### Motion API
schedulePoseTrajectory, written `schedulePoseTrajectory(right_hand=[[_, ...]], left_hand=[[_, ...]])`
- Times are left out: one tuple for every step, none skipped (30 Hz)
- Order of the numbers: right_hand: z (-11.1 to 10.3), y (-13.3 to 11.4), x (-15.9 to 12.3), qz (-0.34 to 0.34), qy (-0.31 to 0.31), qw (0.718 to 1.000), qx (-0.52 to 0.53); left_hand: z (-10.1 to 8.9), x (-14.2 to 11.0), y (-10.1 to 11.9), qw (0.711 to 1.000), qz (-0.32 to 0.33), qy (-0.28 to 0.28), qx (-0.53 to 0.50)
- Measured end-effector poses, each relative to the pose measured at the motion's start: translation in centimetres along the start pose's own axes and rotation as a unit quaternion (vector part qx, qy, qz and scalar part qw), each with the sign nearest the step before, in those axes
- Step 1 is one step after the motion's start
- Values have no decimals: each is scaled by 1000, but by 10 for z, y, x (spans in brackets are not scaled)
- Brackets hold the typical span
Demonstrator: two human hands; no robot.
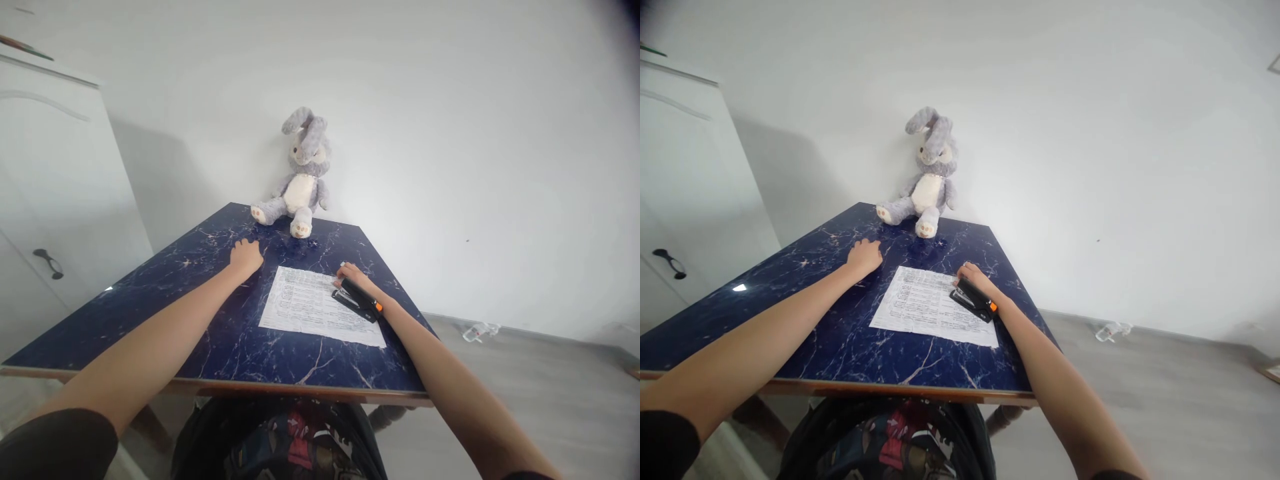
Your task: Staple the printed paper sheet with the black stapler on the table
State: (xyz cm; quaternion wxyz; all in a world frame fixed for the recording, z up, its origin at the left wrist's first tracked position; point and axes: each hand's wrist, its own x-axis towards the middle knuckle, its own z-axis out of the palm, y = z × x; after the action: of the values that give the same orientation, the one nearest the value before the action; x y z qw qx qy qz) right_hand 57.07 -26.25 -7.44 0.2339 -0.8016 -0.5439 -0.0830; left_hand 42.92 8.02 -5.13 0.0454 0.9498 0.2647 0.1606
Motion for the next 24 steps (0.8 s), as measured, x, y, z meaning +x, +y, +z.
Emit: schedulePoseTrajectory(right_hand=[[-6,-3,-2,18,0,1000,22],[-15,-6,-5,42,-1,998,46],[-25,-10,-8,63,-11,995,73],[-37,-15,-12,77,-34,992,98],[-48,-21,-16,75,-75,987,122],[-59,-28,-19,59,-132,980,139],[-68,-34,-21,40,-184,971,144],[-75,-41,-22,24,-222,965,138],[-78,-47,-22,13,-238,964,122],[-79,-53,-21,8,-233,967,103],[-78,-58,-19,4,-214,973,89],[-74,-63,-17,2,-191,978,82],[-69,-68,-13,1,-169,982,84],[-64,-72,-10,2,-150,984,93],[-57,-76,-7,4,-132,986,103],[-51,-80,-4,5,-118,987,111],[-44,-84,0,4,-107,988,115],[-38,-89,2,0,-100,988,118],[-32,-93,5,-4,-95,988,118],[-27,-96,7,-6,-92,989,117],[-23,-99,9,-6,-89,989,115],[-20,-100,10,-4,-86,990,115],[-19,-99,11,-3,-86,989,119],[-20,-97,11,-2,-90,987,130]], left_hand=[[1,1,-1,1000,5,-13,5],[1,2,-2,1000,13,-19,9],[1,2,-2,999,22,-20,13],[1,1,-1,999,29,-19,15],[0,0,0,999,36,-16,14],[-1,-1,1,999,41,-14,10],[-2,-2,1,999,47,-12,2],[-3,-3,1,999,52,-10,-9],[-4,-5,2,998,57,-6,-23],[-4,-6,2,997,59,-1,-38],[-4,-7,2,997,61,6,-53],[-4,-7,3,996,64,13,-66],[-3,-7,3,994,69,22,-77],[-1,-7,4,993,78,31,-83],[1,-5,4,991,90,40,-85],[4,-4,4,990,105,48,-84],[6,-2,4,988,120,54,-81],[9,0,4,986,133,58,-77],[12,2,3,986,141,59,-73],[14,4,2,985,145,58,-70],[16,6,1,986,143,54,-69],[18,7,0,986,139,50,-72],[20,9,-2,987,134,46,-78],[21,10,-3,987,131,43,-87]])
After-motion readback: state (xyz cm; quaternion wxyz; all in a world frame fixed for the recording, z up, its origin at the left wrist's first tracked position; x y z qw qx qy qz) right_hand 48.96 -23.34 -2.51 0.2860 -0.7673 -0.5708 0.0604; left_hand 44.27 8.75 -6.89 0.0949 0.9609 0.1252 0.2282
